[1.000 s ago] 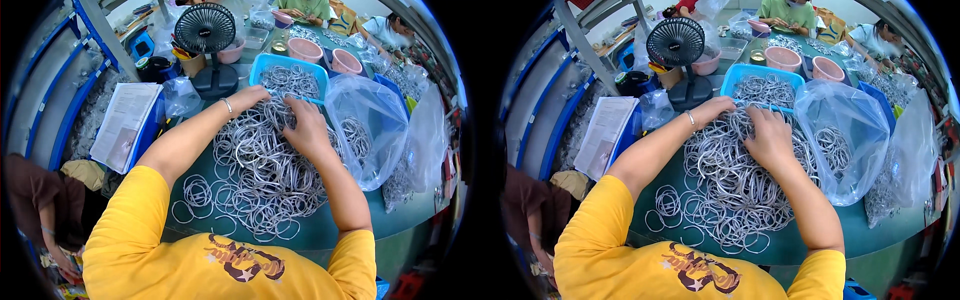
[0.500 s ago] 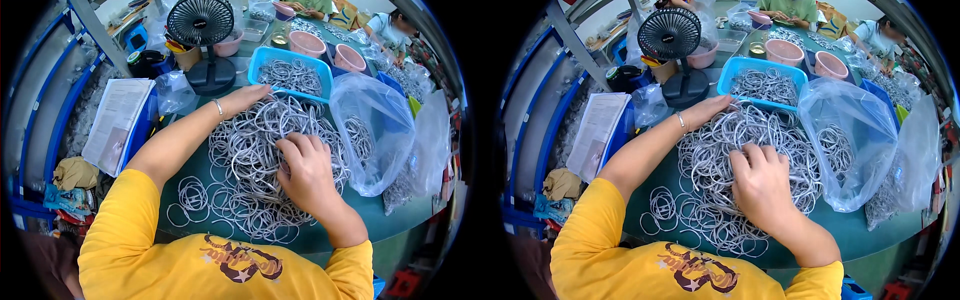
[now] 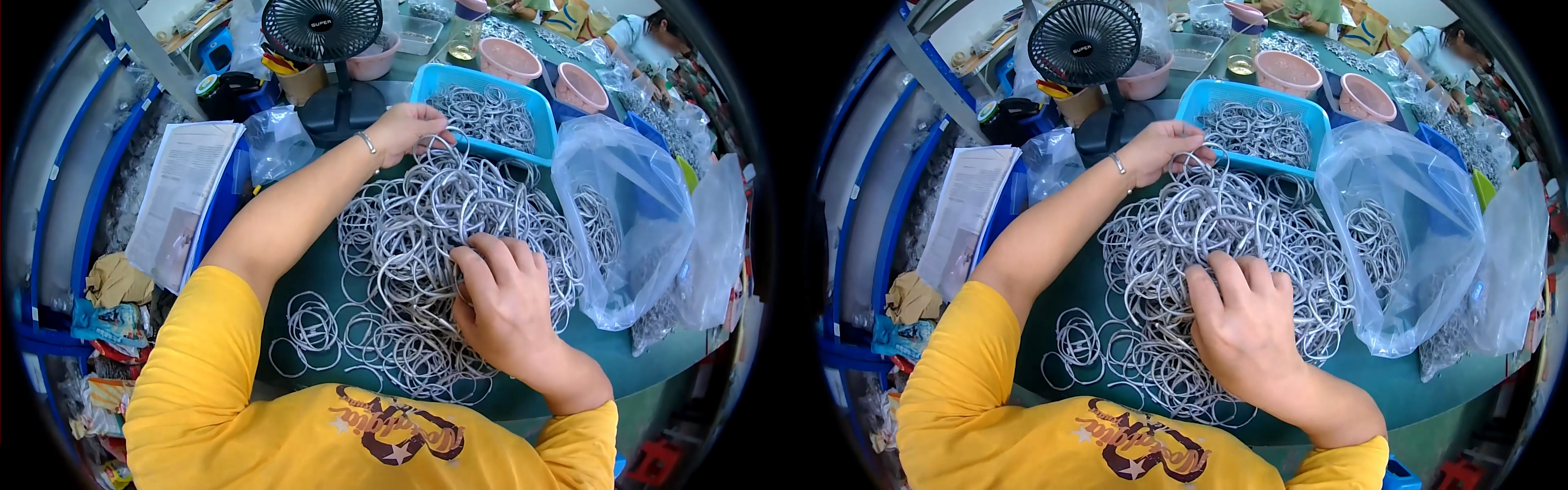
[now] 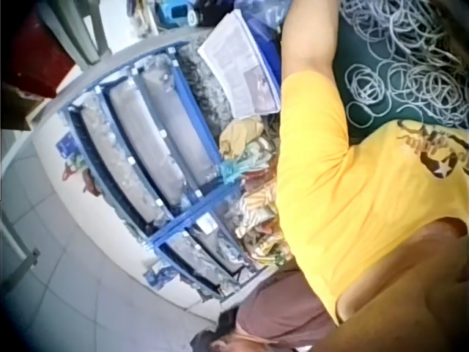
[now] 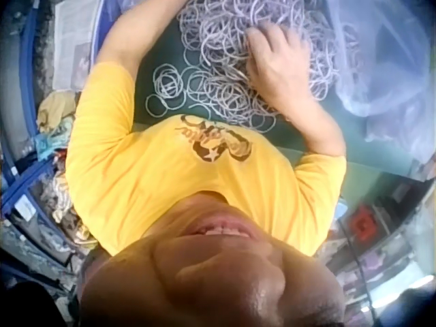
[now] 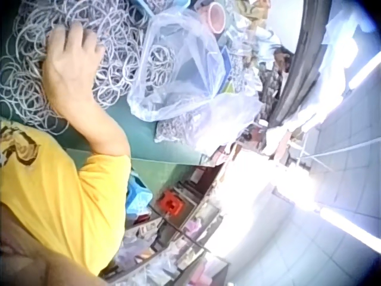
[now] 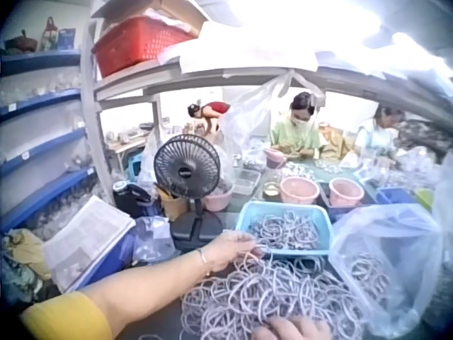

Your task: The person sorts through a large pile of plastic rings, picking them up one by one and grouping them together on the workspace.

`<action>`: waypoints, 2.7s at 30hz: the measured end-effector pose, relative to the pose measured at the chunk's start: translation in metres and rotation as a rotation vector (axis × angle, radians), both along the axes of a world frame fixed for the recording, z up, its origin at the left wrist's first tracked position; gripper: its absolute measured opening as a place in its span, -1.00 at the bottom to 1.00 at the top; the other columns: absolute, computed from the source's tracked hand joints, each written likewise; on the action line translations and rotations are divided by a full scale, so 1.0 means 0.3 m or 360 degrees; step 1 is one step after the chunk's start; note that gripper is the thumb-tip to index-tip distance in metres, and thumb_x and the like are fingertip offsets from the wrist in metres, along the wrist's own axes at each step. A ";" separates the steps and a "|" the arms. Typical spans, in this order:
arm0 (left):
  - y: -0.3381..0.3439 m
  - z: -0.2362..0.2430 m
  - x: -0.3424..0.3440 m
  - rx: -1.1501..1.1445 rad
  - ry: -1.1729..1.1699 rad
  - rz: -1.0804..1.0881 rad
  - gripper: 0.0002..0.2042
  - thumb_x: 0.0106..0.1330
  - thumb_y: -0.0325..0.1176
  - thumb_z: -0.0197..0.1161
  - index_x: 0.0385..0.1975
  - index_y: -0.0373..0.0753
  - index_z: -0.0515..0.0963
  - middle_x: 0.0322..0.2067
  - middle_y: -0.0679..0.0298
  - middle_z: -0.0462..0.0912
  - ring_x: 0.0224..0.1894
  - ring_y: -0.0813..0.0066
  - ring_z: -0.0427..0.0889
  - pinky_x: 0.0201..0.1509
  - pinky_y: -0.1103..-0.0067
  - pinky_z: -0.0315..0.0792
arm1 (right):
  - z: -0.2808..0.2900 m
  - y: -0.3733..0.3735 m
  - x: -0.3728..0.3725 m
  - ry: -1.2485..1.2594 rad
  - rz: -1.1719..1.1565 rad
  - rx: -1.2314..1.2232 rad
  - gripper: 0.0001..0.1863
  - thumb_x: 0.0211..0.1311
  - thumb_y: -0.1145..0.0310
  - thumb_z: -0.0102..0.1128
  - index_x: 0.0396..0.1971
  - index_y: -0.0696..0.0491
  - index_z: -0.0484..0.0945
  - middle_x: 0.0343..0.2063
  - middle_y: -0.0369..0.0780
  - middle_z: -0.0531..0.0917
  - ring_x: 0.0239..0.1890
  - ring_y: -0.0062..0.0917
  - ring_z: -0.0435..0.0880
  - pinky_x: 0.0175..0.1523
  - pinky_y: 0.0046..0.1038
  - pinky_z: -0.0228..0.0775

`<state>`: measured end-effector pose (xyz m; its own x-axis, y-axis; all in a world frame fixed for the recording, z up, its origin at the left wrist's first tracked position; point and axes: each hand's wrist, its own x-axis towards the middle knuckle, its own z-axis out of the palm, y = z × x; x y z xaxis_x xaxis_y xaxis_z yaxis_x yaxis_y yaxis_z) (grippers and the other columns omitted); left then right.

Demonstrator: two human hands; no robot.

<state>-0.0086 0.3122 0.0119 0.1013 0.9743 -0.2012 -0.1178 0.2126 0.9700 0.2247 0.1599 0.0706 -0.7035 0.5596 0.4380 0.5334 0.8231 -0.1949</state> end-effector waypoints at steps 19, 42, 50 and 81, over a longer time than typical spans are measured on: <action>-0.049 0.050 -0.086 0.0353 0.0058 -0.0587 -0.64 0.37 -0.22 -0.03 -0.22 -0.39 0.62 -0.84 0.42 0.24 -0.78 0.66 0.25 -0.55 0.69 0.29 | -0.047 0.040 0.037 0.0084 0.0000 0.0000 -0.59 -0.17 0.40 0.23 -0.17 0.07 0.52 -0.17 -0.17 0.53 -0.20 -0.27 0.51 -0.19 -0.28 0.28; -0.807 0.085 -0.153 0.1695 0.1171 -0.0047 -0.70 -0.12 -0.54 0.39 -0.29 -0.22 0.64 -0.76 0.44 0.31 -0.68 0.46 0.35 -0.36 0.48 0.27 | -0.055 -0.113 0.048 0.0142 0.0804 0.0127 -0.69 -0.35 0.37 0.26 -0.42 0.05 0.63 -0.22 -0.31 0.60 -0.17 -0.31 0.54 -0.12 -0.28 0.30; -0.988 0.003 -0.169 0.1397 0.0895 0.0119 -0.76 -0.05 -0.49 0.35 -0.31 -0.28 0.62 -0.75 0.42 0.24 -0.71 0.53 0.24 -0.52 0.56 0.13 | -0.095 -0.165 0.011 0.0106 0.1065 0.0327 -0.89 -0.11 0.42 0.29 -0.49 0.05 0.62 -0.21 -0.31 0.60 -0.12 -0.37 0.55 -0.09 -0.33 0.32; -0.895 -0.120 -0.034 0.1706 0.1784 0.0325 -0.07 -0.09 -0.20 0.47 0.28 -0.22 0.01 0.26 -0.24 0.10 0.25 -0.21 0.27 0.23 0.20 0.29 | -0.244 -0.116 0.091 0.0196 0.0179 0.0444 -0.01 -0.24 -0.26 0.33 0.21 -0.02 0.28 0.21 0.05 0.25 0.21 0.11 0.22 0.19 0.07 0.11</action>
